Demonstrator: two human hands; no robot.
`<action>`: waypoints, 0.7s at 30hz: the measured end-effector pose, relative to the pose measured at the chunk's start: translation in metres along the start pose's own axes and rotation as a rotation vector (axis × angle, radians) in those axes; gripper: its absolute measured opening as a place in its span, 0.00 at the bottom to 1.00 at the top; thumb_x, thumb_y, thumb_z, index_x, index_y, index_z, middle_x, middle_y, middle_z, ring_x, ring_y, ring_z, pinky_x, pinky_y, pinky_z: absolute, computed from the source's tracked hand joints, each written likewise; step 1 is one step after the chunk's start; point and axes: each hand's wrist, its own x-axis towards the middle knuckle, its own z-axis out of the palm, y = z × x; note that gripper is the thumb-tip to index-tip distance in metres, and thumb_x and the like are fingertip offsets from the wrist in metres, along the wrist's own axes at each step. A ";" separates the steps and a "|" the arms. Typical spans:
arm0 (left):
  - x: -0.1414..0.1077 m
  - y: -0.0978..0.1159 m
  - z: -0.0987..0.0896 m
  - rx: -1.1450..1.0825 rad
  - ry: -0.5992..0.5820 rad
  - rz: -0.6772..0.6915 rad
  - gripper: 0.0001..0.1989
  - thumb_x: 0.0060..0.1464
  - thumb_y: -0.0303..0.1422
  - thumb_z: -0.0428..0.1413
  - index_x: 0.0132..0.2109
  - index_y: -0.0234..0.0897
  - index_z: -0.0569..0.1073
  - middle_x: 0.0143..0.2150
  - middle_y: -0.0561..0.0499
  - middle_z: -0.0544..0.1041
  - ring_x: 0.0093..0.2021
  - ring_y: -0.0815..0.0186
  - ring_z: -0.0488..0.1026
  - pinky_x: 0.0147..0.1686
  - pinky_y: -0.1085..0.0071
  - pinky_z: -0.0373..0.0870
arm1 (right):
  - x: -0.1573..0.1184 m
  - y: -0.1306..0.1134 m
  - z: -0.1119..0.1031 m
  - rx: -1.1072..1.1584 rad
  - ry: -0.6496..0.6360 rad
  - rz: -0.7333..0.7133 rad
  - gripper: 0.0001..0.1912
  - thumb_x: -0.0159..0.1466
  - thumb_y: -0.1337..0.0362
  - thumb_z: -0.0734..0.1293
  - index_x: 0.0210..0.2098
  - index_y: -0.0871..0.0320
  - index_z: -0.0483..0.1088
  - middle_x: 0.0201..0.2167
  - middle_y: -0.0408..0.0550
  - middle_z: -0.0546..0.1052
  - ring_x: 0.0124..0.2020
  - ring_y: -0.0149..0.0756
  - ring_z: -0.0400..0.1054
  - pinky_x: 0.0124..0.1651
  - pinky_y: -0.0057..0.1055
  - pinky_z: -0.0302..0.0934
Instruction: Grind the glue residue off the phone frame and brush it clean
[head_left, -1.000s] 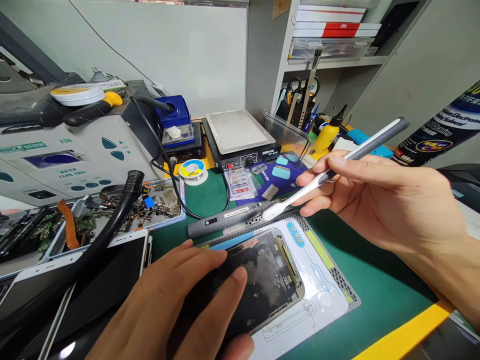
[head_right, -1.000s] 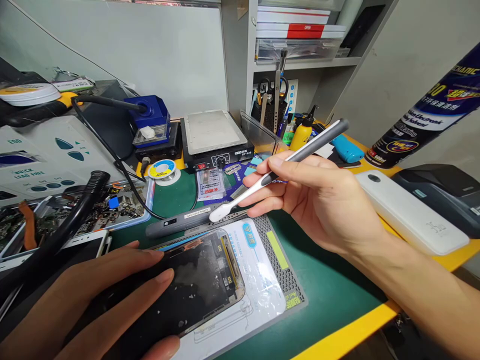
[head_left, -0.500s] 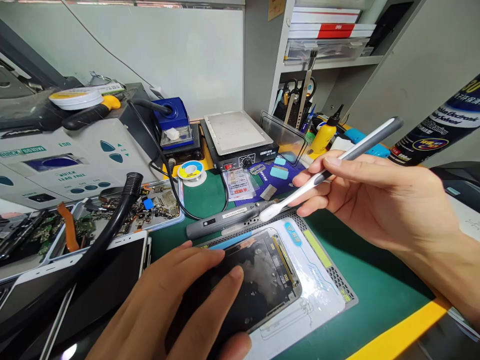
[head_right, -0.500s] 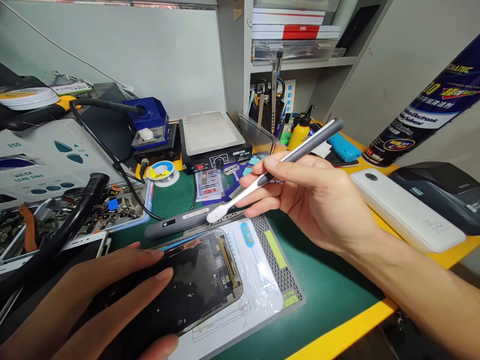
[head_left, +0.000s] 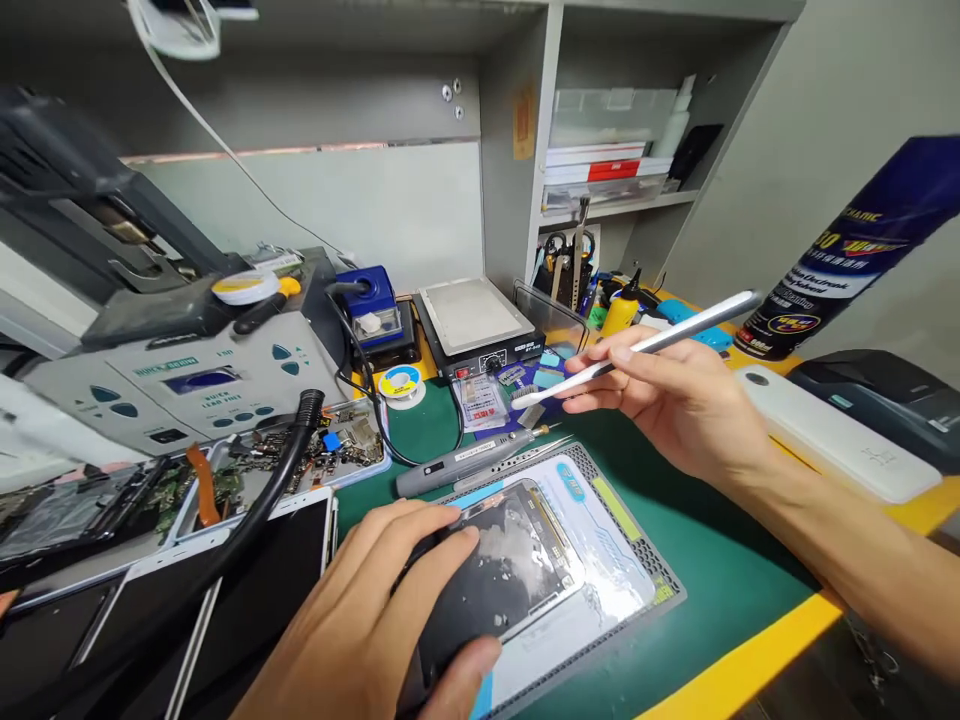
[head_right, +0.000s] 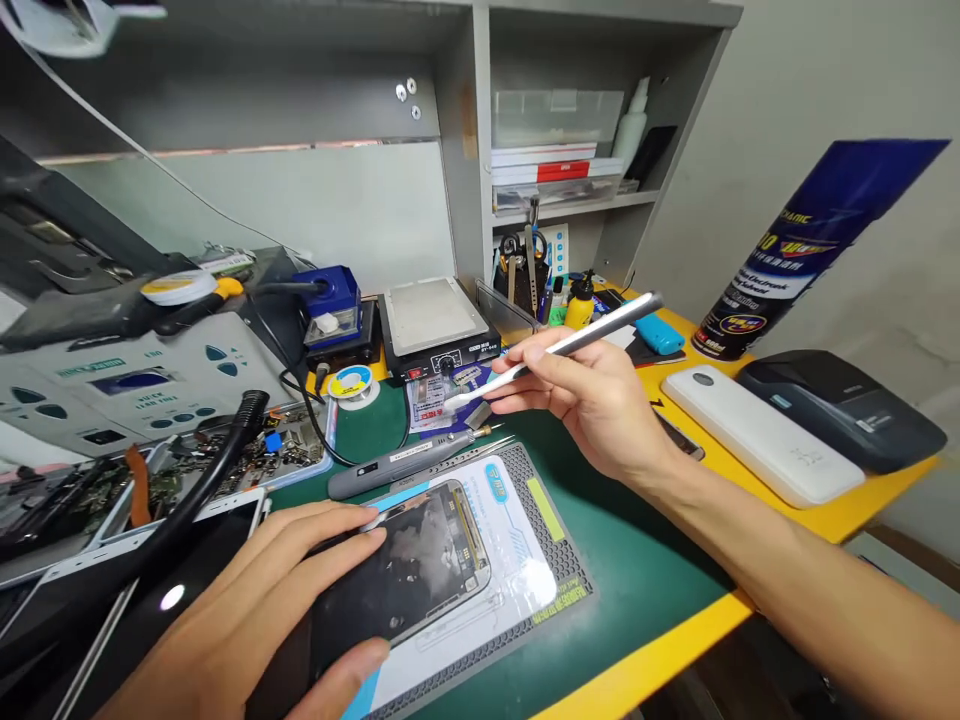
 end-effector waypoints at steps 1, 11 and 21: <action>0.001 0.001 -0.001 0.012 0.025 -0.019 0.23 0.61 0.38 0.57 0.62 0.45 0.67 0.63 0.51 0.69 0.64 0.58 0.65 0.65 0.63 0.63 | -0.001 0.002 0.000 -0.030 -0.001 -0.042 0.05 0.65 0.63 0.71 0.35 0.57 0.79 0.38 0.50 0.82 0.38 0.43 0.81 0.43 0.44 0.80; 0.019 0.006 -0.026 -0.750 0.084 -0.342 0.06 0.61 0.37 0.60 0.46 0.46 0.79 0.48 0.50 0.75 0.51 0.60 0.71 0.52 0.68 0.68 | -0.022 -0.012 0.044 -0.812 -0.274 -0.816 0.10 0.67 0.71 0.68 0.46 0.59 0.77 0.44 0.55 0.78 0.48 0.40 0.75 0.51 0.38 0.73; 0.026 0.004 -0.036 -1.392 0.091 -0.713 0.19 0.63 0.50 0.54 0.35 0.39 0.70 0.26 0.55 0.63 0.26 0.70 0.60 0.26 0.74 0.65 | -0.034 -0.002 0.117 -1.082 -0.658 -1.291 0.15 0.68 0.73 0.63 0.52 0.68 0.73 0.48 0.63 0.80 0.54 0.45 0.75 0.55 0.37 0.73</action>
